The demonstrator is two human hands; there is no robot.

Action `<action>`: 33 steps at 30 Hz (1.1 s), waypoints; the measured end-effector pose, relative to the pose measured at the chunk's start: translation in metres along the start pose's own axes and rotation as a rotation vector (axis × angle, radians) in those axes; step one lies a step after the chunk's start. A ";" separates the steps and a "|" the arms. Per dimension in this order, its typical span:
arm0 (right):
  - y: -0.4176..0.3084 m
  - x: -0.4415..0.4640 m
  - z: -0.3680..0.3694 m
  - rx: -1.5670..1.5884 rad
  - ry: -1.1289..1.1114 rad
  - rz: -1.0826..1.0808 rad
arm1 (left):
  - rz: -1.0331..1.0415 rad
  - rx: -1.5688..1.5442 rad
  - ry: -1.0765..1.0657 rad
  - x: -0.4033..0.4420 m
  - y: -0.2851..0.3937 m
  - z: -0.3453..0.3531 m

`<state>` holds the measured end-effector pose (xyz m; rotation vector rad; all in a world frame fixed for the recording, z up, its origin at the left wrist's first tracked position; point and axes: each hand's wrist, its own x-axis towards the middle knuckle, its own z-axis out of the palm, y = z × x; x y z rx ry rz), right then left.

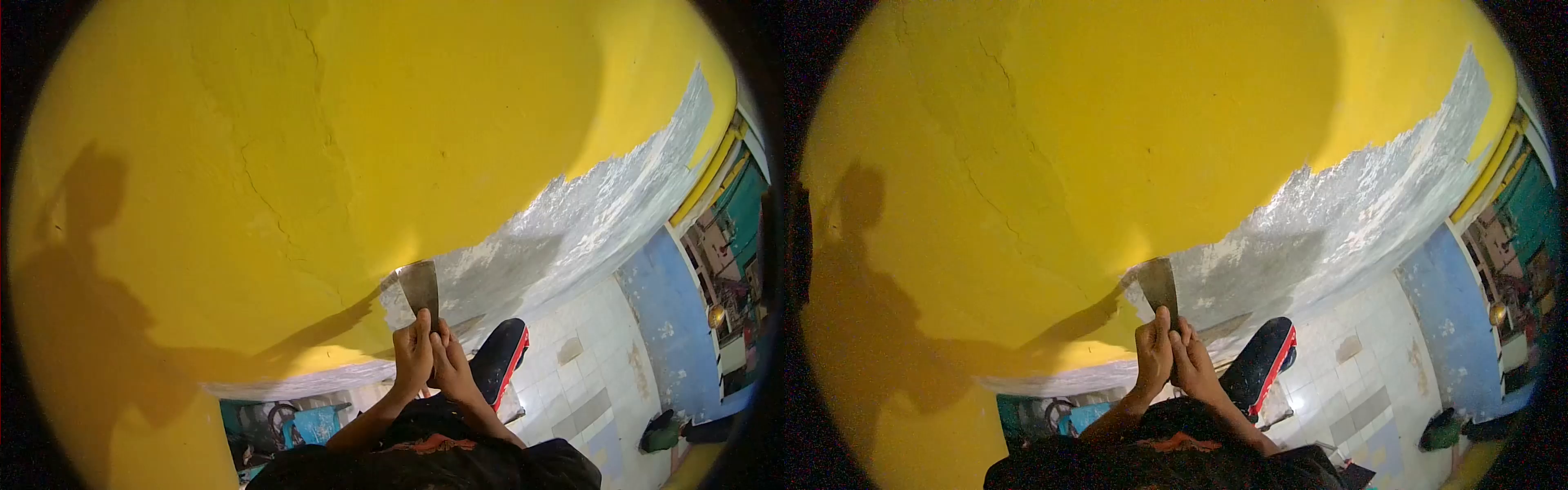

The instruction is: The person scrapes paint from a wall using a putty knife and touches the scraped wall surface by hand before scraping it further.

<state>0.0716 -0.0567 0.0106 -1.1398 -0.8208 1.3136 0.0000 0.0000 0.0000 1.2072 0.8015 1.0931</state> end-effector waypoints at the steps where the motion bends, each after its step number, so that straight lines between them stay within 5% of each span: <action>1: -0.006 -0.001 0.000 -0.031 0.015 -0.031 | 0.037 -0.034 0.000 0.001 0.002 0.003; 3: 0.003 -0.005 -0.012 -0.080 0.036 -0.046 | 0.062 -0.088 0.007 -0.008 -0.008 0.014; 5: 0.025 -0.013 -0.014 -0.192 0.038 -0.281 | 0.131 -0.121 -0.003 -0.020 0.001 0.016; 9: 0.008 0.015 -0.002 0.076 0.053 -0.089 | -0.046 0.079 0.072 0.008 0.000 0.003; 14: 0.003 0.001 -0.009 -0.094 -0.003 -0.167 | 0.097 -0.010 0.009 0.000 0.003 0.010; 16: 0.028 -0.007 -0.018 0.162 0.078 0.013 | 0.041 0.008 -0.027 -0.009 -0.004 0.013; 20: 0.042 -0.002 -0.036 0.123 0.165 0.073 | -0.033 -0.107 -0.053 -0.006 -0.031 0.018; 24: 0.002 0.014 -0.029 0.286 -0.029 0.298 | -0.036 -0.134 -0.107 0.015 0.007 0.023; 27: 0.011 -0.001 -0.034 0.286 -0.040 0.208 | -0.048 -0.023 -0.107 0.001 0.001 0.022; 28: 0.026 0.000 -0.035 0.122 0.004 0.001 | -0.058 0.136 -0.088 -0.004 -0.003 0.020; 29: 0.035 -0.009 -0.038 -0.373 0.020 -0.348 | 0.026 0.073 -0.077 -0.008 -0.017 0.024; 31: 0.031 0.004 -0.035 0.116 0.065 -0.017 | 0.089 0.119 -0.056 0.001 -0.016 0.026; 33: 0.004 0.025 -0.028 0.135 0.125 -0.069 | 0.107 0.215 -0.026 0.023 0.020 0.031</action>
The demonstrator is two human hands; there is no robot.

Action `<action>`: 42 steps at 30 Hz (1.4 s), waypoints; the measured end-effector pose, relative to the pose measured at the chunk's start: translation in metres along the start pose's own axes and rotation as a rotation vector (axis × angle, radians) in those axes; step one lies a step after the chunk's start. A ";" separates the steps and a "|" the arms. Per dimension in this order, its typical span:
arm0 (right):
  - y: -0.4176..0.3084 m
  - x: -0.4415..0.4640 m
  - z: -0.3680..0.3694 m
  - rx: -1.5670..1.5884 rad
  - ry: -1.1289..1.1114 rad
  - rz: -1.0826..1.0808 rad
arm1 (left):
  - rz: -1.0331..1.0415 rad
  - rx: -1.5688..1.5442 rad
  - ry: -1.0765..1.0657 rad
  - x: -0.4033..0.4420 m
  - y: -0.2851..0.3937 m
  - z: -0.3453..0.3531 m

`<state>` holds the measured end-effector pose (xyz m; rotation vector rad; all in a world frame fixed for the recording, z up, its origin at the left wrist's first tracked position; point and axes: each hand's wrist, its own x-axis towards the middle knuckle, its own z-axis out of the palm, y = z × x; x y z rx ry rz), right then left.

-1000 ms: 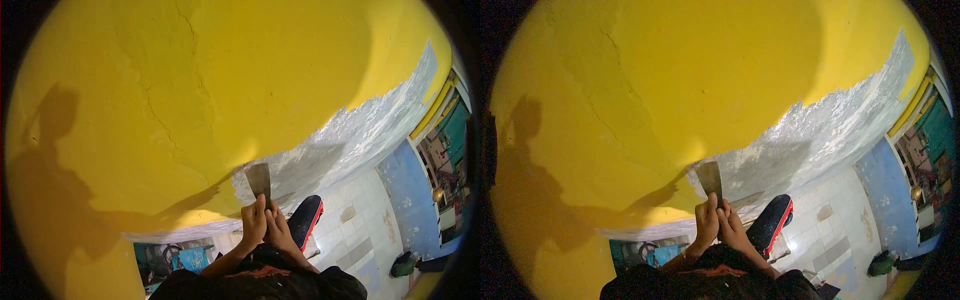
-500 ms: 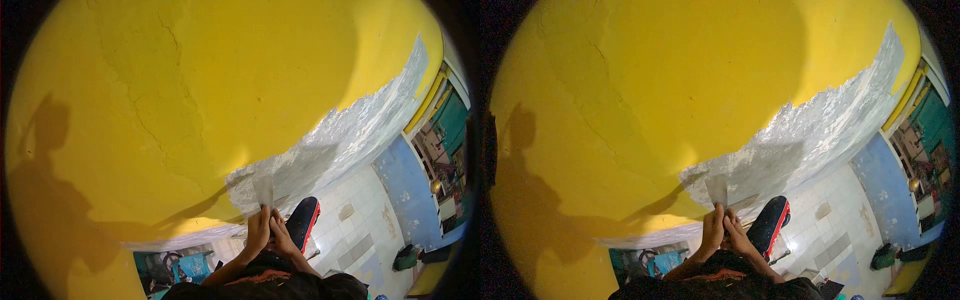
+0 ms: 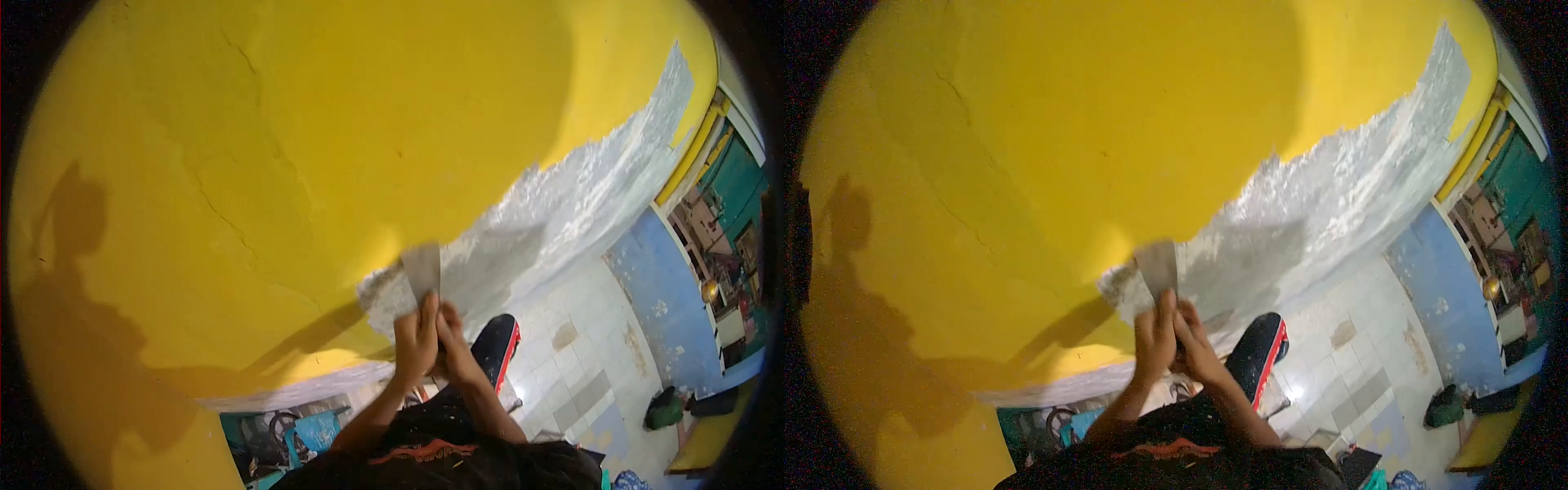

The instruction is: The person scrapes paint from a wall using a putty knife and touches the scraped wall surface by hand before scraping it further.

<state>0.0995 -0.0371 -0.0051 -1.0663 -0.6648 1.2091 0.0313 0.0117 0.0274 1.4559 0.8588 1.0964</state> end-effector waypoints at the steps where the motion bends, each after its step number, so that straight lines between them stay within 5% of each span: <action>1: -0.025 0.005 0.007 0.046 0.025 0.170 | 0.048 -0.084 -0.024 0.016 0.016 0.003; 5: -0.049 0.014 0.018 0.043 -0.038 -0.055 | 0.152 -0.166 -0.113 0.029 0.044 0.006; 7: -0.039 -0.003 0.010 0.197 0.056 0.209 | 0.073 -0.141 -0.253 0.022 0.025 0.005; 8: 0.004 0.000 -0.021 0.427 -0.210 0.213 | 0.046 -0.156 -0.316 0.017 0.016 0.006; 11: 0.045 -0.015 -0.045 0.744 -0.347 0.160 | -0.036 -0.031 -0.415 0.001 -0.026 0.003; 13: 0.041 -0.024 -0.046 0.184 0.105 0.079 | 0.001 -0.031 -0.440 -0.008 -0.031 0.008; 14: 0.038 -0.022 -0.044 0.185 0.107 0.082 | -0.002 -0.031 -0.441 -0.008 -0.031 0.012; 16: 0.025 -0.013 -0.034 -0.371 0.282 -0.476 | 0.162 0.006 -0.479 -0.003 -0.024 0.019; 17: 0.034 -0.007 -0.041 -0.287 0.280 -0.484 | -0.123 -0.082 -0.529 -0.004 -0.017 0.018; 18: 0.031 -0.009 -0.047 -0.291 0.280 -0.485 | -0.121 -0.086 -0.529 0.000 -0.019 0.019; 20: 0.020 -0.013 -0.055 0.123 0.017 0.020 | -0.037 -0.214 -0.571 0.010 -0.025 0.022; 24: 0.030 -0.016 -0.062 0.686 -0.537 0.319 | -0.221 -0.231 -0.578 0.005 -0.012 0.018; 28: 0.043 -0.023 -0.056 0.713 -0.159 0.504 | -0.270 -0.223 -0.349 -0.014 -0.028 0.021; 30: 0.037 -0.021 -0.047 0.690 -0.209 0.448 | -0.219 -0.361 -0.296 -0.012 -0.034 0.025; 32: 0.023 -0.017 -0.031 0.539 -0.005 0.332 | -0.163 -0.212 -0.326 -0.006 -0.022 0.021; 37: 0.018 -0.011 -0.039 0.563 -0.128 0.214 | -0.121 -0.263 -0.316 -0.005 -0.011 0.027; 40: 0.011 -0.024 -0.026 0.499 0.180 0.290 | -0.150 -0.299 -0.272 -0.011 -0.024 0.031; 42: 0.015 -0.015 -0.036 0.543 -0.035 0.274 | -0.131 -0.237 -0.296 0.001 -0.014 0.028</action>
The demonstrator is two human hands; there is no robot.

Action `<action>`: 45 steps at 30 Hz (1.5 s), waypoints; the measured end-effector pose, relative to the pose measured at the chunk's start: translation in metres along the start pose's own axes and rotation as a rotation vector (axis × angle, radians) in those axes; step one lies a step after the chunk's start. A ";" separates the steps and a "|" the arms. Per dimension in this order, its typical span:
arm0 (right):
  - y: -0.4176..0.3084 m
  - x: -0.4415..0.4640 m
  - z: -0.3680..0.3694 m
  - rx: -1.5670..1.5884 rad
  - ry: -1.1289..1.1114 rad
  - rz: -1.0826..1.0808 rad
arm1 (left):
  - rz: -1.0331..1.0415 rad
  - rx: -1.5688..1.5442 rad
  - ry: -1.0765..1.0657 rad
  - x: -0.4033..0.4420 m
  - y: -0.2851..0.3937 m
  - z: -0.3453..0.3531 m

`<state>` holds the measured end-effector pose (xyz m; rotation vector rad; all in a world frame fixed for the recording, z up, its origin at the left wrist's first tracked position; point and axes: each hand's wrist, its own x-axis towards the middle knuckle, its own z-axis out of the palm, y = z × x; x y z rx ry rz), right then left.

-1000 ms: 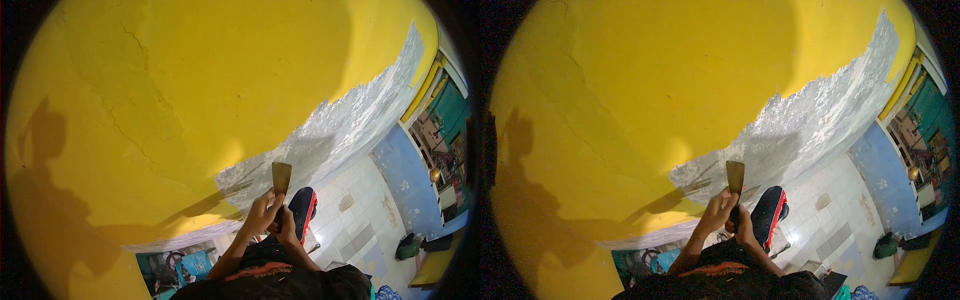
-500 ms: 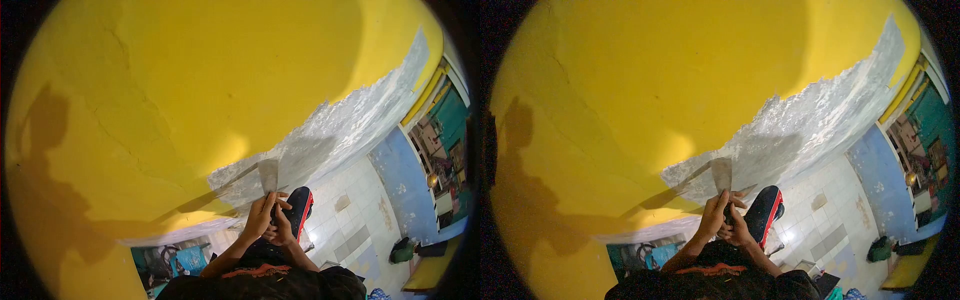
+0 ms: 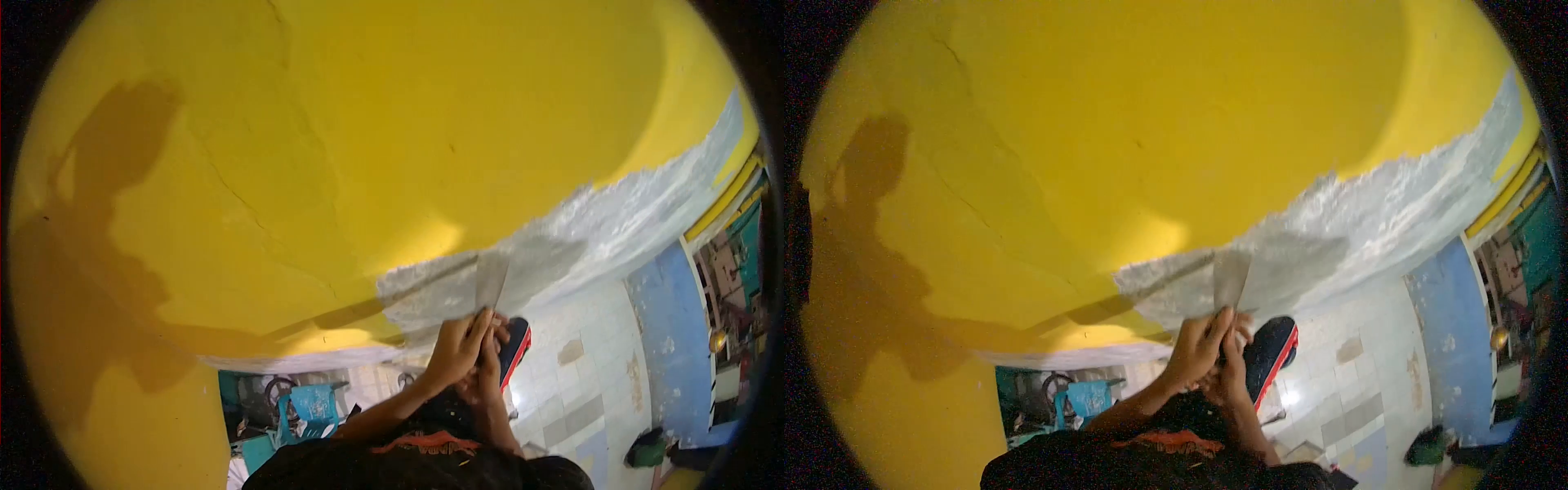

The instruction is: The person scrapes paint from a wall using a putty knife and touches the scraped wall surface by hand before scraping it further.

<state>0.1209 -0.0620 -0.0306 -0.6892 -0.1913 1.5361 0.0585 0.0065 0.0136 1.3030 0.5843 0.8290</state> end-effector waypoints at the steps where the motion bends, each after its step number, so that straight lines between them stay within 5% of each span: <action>1: 0.003 0.000 -0.003 0.064 -0.017 0.029 | 0.012 0.052 -0.025 0.002 0.006 0.002; 7: 0.005 -0.020 0.008 0.012 0.091 -0.039 | -0.035 -0.011 0.002 -0.020 -0.004 0.008; 10: -0.011 -0.010 0.009 0.078 0.181 0.165 | -0.079 -0.030 0.039 -0.008 0.008 0.011; 12: -0.005 -0.005 -0.013 0.244 -0.081 0.223 | -0.020 0.020 0.023 0.002 0.021 0.014; 16: 0.001 -0.017 -0.011 0.219 -0.094 0.209 | -0.031 0.037 0.045 -0.013 0.006 0.016; 18: -0.006 -0.026 0.019 0.002 0.103 -0.058 | -0.012 -0.020 0.035 -0.019 0.009 0.017; 20: -0.009 -0.016 0.012 0.120 0.156 0.031 | -0.030 0.054 0.117 -0.002 0.017 0.013; 22: -0.015 0.000 -0.004 0.299 -0.286 0.232 | -0.002 0.060 0.083 -0.004 0.011 0.013; 23: -0.014 -0.004 -0.006 0.202 -0.106 0.191 | 0.061 0.059 0.057 0.006 0.011 0.013; 28: 0.002 -0.018 -0.010 0.093 -0.078 0.029 | 0.044 0.040 0.065 -0.020 -0.001 0.020; 30: -0.007 0.002 0.030 0.179 0.398 -0.050 | -0.001 -0.007 0.123 -0.005 -0.003 0.016; 32: -0.009 0.015 -0.013 0.240 -0.153 0.084 | 0.083 0.094 0.058 0.014 0.019 0.014; 36: -0.026 0.014 0.001 0.118 -0.290 -0.005 | 0.167 0.112 0.012 0.023 0.033 0.019; 44: 0.000 -0.007 0.023 0.030 0.331 -0.091 | -0.025 -0.114 0.103 -0.009 -0.003 0.013; 45: -0.012 -0.007 0.005 -0.041 -0.079 0.076 | -0.068 -0.019 0.132 0.002 0.016 0.011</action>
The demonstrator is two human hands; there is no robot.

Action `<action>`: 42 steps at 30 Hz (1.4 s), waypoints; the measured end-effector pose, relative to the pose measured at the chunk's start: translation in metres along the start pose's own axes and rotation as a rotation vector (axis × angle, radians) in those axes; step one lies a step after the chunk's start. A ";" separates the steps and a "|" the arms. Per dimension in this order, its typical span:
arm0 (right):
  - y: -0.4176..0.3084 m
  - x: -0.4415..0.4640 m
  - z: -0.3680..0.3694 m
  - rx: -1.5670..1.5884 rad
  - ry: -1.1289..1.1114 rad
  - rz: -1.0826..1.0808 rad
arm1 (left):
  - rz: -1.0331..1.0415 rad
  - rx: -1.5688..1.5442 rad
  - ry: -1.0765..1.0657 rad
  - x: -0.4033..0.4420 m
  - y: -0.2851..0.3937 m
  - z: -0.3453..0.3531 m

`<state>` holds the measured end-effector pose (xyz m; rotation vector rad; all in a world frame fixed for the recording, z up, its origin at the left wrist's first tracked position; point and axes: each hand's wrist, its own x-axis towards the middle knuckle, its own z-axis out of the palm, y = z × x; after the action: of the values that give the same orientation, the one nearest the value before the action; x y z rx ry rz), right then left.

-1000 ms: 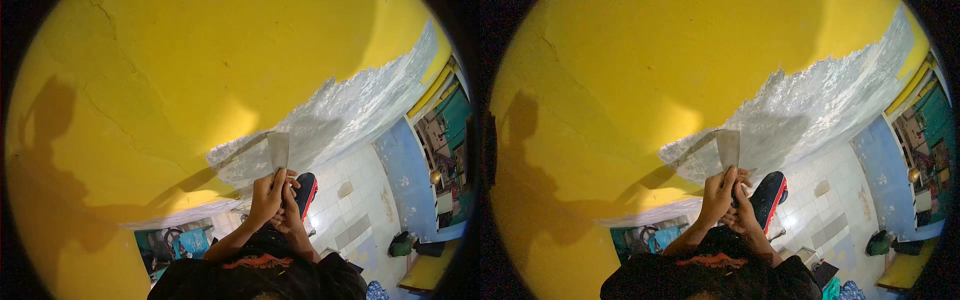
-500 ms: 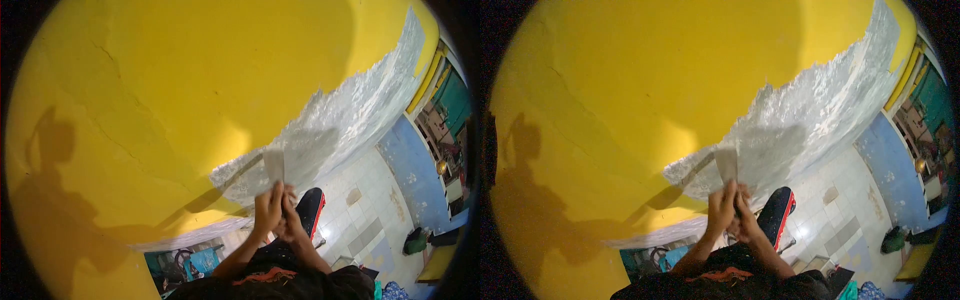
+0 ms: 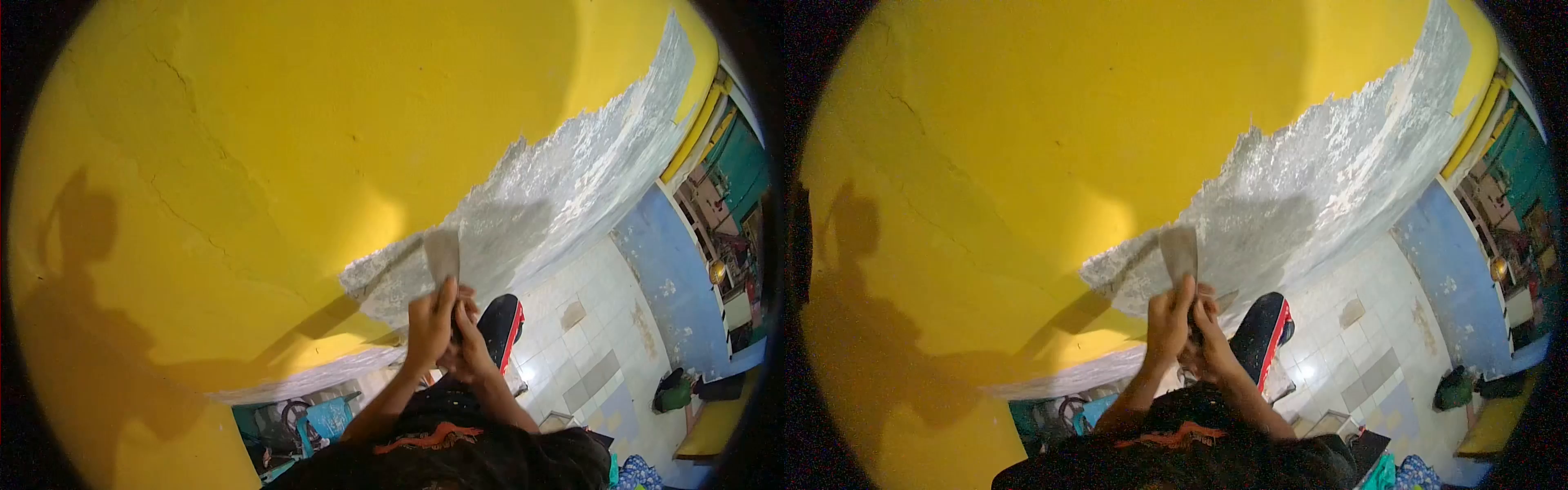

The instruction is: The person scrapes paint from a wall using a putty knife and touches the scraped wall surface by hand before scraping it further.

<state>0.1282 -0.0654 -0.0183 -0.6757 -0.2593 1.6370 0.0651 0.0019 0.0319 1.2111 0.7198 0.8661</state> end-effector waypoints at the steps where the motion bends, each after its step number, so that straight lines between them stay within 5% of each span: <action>1: -0.004 0.010 -0.001 0.064 -0.121 0.020 | 0.112 0.018 -0.066 0.007 0.008 -0.001; 7: 0.022 -0.003 -0.013 -0.031 0.152 -0.147 | 0.082 0.013 -0.070 -0.015 -0.014 -0.003; 9: 0.029 -0.005 -0.035 0.299 -0.405 -0.040 | 0.098 -0.027 -0.033 -0.017 -0.018 -0.002; 11: 0.004 0.006 0.017 0.131 0.207 -0.057 | 0.079 0.163 0.026 -0.004 0.012 -0.005; 12: 0.010 0.022 -0.027 0.299 -0.316 0.092 | 0.126 0.084 -0.030 0.005 0.016 -0.004; 17: 0.015 0.006 -0.005 0.109 -0.049 -0.071 | 0.142 -0.011 -0.027 -0.007 -0.006 -0.006; 19: 0.029 0.008 -0.006 -0.248 0.146 -0.349 | 0.137 0.076 0.054 -0.021 -0.004 -0.006; 20: 0.024 -0.007 -0.009 -0.032 -0.119 -0.079 | 0.140 0.014 0.032 -0.025 -0.006 -0.006; 23: 0.009 0.007 0.018 0.030 0.034 0.014 | 0.085 0.027 0.044 -0.007 0.013 -0.016; 24: 0.010 0.008 0.011 0.137 -0.068 0.068 | 0.063 0.023 0.043 -0.015 0.009 -0.017; 27: 0.012 0.005 0.016 -0.054 -0.024 -0.026 | 0.162 0.022 0.038 -0.010 0.007 -0.017; 28: 0.012 -0.001 0.034 -0.139 0.230 -0.088 | 0.121 0.044 0.071 -0.020 0.015 -0.012; 31: 0.035 -0.002 -0.002 -0.298 0.058 -0.237 | 0.133 0.004 0.002 -0.033 -0.007 -0.013; 33: 0.026 0.005 0.004 -0.233 0.071 -0.172 | 0.160 0.035 0.016 -0.019 -0.004 -0.018; 36: 0.003 0.010 0.015 -0.045 -0.204 0.079 | 0.079 0.098 0.019 -0.008 0.021 -0.019; 39: 0.009 0.001 0.037 -0.138 0.080 -0.031 | 0.114 0.103 0.053 -0.014 0.010 -0.023; 42: 0.032 -0.001 0.006 -0.175 -0.012 -0.028 | 0.074 0.031 0.004 -0.026 -0.013 -0.028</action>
<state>0.0990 -0.0710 -0.0303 -0.7913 -0.4232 1.6043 0.0309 -0.0086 0.0141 1.2703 0.6978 0.9217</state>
